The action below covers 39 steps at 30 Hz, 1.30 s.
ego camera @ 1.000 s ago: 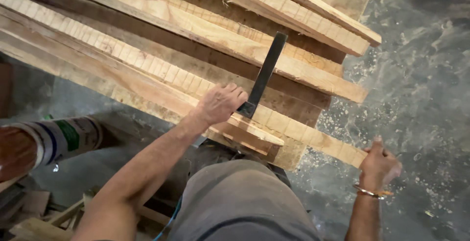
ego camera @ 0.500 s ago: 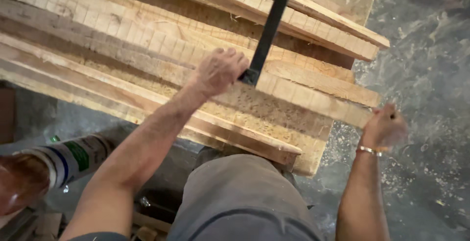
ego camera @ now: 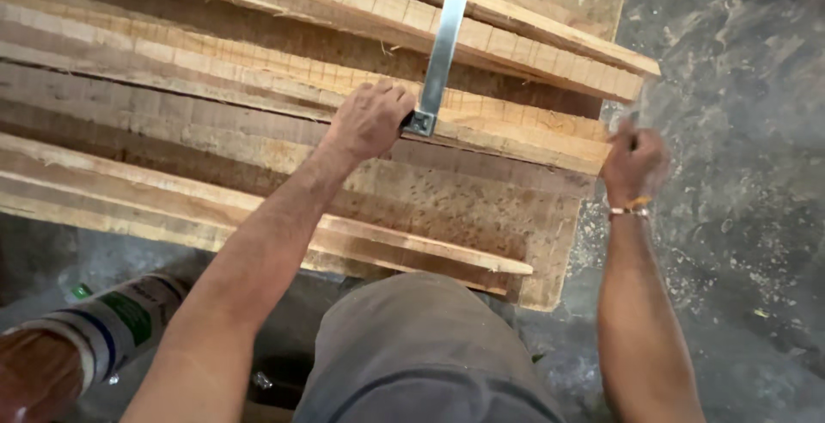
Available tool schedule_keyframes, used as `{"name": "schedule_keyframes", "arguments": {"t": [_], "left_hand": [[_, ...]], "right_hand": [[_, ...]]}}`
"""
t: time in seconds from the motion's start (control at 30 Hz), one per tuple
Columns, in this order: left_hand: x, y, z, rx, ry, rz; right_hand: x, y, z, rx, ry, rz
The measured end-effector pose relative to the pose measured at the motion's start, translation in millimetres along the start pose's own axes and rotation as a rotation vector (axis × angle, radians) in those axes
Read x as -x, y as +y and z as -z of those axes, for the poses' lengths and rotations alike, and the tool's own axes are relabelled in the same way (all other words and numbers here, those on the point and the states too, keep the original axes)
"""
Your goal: The person measures wooden slats on a workbench using an L-shaped square and marks them with a pencil. They reposition the square along each slat, then lift and stack the measured slats on the bench.
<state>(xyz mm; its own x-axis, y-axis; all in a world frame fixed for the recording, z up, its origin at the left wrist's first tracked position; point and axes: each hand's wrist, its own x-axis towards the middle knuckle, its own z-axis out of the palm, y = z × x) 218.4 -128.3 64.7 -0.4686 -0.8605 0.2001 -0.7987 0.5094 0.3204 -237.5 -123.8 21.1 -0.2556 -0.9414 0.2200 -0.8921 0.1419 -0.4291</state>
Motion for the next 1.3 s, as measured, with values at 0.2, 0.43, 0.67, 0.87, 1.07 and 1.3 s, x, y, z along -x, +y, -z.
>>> {"name": "schedule_keyframes", "arguments": {"t": [0.2,0.43,0.67,0.87,1.07,1.3], "left_hand": [[11.4,-1.3,-10.2,-0.095,0.095,-0.093],[20.1,3.2,-19.7,-0.073,0.052,-0.075],[18.5,6.4,-23.9,-0.070,0.054,0.007],[48.6,46.3,-38.5,-0.017,0.204,0.132],[99.3,95.7,-53.0,0.054,0.090,0.153],[146.4,126.1,-64.3,0.173,0.035,0.239]], "right_hand": [[6.8,-13.2,40.2,0.024,-0.231,0.477],[9.5,-22.9,14.0,0.172,-0.364,0.244],[16.3,-29.3,11.7,0.064,-0.212,0.399],[87.4,-24.9,5.0,-0.064,0.069,0.290],[207.9,-14.7,2.3,-0.256,-0.335,0.175],[229.8,3.0,-2.4,-0.221,-0.611,0.354]]}}
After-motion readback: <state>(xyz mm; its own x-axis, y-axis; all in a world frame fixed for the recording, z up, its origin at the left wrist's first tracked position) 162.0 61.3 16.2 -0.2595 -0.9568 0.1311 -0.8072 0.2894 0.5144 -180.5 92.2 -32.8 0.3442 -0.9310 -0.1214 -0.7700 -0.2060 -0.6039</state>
